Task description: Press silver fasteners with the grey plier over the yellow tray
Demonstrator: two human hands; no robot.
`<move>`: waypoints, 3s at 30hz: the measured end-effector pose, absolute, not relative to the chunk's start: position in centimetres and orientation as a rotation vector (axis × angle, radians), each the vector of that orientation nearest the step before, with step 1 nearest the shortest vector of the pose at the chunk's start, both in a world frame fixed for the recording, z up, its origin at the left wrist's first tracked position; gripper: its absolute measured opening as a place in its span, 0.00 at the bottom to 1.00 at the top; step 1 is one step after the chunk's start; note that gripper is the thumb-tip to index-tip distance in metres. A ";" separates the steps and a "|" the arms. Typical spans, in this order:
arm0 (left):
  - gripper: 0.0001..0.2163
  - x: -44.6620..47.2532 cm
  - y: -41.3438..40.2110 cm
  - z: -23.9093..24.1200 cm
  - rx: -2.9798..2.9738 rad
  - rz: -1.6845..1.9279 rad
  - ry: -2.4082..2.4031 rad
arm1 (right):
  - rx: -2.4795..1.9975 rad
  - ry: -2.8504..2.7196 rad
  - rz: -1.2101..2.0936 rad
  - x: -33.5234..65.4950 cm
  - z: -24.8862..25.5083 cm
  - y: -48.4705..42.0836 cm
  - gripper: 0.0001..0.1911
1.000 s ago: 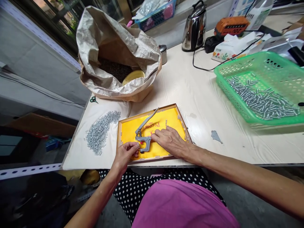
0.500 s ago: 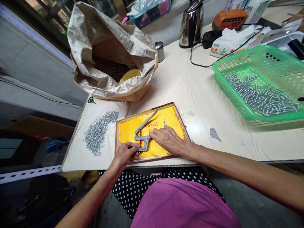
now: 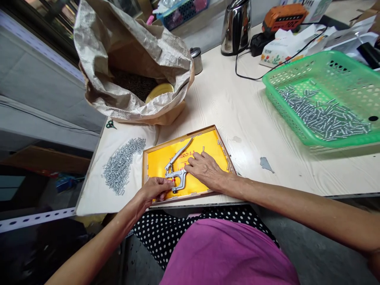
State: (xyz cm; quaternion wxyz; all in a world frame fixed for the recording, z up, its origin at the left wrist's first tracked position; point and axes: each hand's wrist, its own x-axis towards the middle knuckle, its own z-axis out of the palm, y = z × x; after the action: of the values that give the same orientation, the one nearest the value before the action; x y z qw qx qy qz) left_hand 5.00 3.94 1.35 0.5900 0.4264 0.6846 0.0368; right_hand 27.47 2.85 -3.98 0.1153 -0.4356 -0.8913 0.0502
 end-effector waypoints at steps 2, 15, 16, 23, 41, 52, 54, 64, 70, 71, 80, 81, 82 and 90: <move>0.20 5.2 4.0 1.4 0.985 0.072 1.603 | -1.271 -2.633 0.137 27.5 -3.8 2.9 0.09; 0.15 5.1 3.4 1.1 0.962 0.095 1.664 | -1.252 -2.590 0.254 28.6 -3.0 4.2 0.18; 0.14 5.1 3.4 1.0 0.960 0.099 1.660 | -1.229 -2.585 0.254 28.9 -3.0 4.6 0.27; 0.13 4.9 3.4 0.8 0.963 0.099 1.653 | -1.129 -2.730 0.221 30.0 -3.8 7.9 0.46; 0.13 4.9 1.8 1.3 1.829 0.137 1.807 | -1.189 -2.779 0.330 29.4 -1.8 8.4 0.25; 0.33 10.1 5.8 -0.5 2.639 -0.109 1.403 | -1.351 -2.764 0.446 29.2 -0.9 7.6 0.36; 0.31 10.1 6.0 -0.4 2.656 -0.132 1.381 | -1.337 -2.763 0.414 29.1 -0.8 7.3 0.31; 0.10 9.7 5.0 -1.3 2.750 0.034 1.275 | -1.212 -2.746 0.480 28.5 -2.2 6.6 0.09; 0.08 9.4 5.8 -1.7 2.738 0.098 1.278 | -1.257 -2.685 0.496 29.0 -2.6 6.7 0.12; 0.10 9.2 5.7 -1.7 2.732 0.128 1.275 | -1.265 -2.672 0.478 29.2 -2.5 6.8 0.16; 0.09 9.3 1.3 -2.2 2.853 0.227 1.162 | -1.268 -2.723 0.394 30.5 -2.6 8.7 0.13; 0.07 9.6 1.1 -2.3 2.825 0.182 1.175 | -1.296 -2.713 0.335 30.1 -2.7 8.9 0.11; 0.06 9.8 0.9 -2.3 2.791 0.144 1.192 | -1.321 -2.707 0.273 29.7 -2.8 9.1 0.11; 0.08 8.9 -0.2 -1.6 2.639 0.257 1.271 | -1.331 -2.567 0.053 27.8 -2.7 8.1 0.11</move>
State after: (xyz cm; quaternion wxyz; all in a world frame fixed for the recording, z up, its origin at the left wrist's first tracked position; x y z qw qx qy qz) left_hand 8.91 -0.19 -1.59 0.1002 0.8930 0.4301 0.0871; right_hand 27.80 8.11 -2.73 0.1242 -0.4567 -0.8807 0.0181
